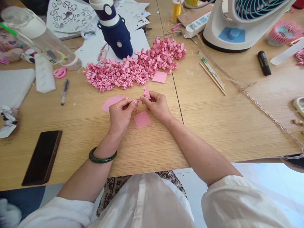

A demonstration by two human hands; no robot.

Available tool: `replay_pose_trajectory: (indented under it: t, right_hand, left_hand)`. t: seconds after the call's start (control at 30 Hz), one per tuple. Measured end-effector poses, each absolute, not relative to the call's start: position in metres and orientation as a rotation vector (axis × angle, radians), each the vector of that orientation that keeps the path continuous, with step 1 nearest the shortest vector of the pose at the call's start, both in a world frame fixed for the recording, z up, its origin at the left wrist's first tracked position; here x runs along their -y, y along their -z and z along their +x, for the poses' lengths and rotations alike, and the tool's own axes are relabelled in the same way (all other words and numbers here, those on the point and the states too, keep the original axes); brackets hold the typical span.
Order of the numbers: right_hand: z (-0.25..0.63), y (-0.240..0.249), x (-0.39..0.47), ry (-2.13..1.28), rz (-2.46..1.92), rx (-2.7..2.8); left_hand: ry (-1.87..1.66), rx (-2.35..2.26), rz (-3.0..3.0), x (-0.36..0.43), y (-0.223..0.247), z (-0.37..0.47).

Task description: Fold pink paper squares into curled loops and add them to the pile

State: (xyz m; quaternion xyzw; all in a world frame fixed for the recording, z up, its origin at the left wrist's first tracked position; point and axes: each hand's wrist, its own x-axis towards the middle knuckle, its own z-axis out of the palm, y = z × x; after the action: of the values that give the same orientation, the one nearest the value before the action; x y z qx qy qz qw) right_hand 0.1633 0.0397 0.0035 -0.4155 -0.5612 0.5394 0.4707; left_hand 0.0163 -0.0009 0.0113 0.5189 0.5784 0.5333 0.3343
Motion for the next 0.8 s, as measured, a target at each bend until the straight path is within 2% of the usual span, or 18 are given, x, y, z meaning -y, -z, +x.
replay_pose_trajectory:
  t: [0.8]
  right_hand:
    - [0.164, -0.012, -0.035, -1.428, -0.98, 1.284]
  left_hand:
    - [-1.453, -1.532, 1.383, -0.003, -0.007, 0.012]
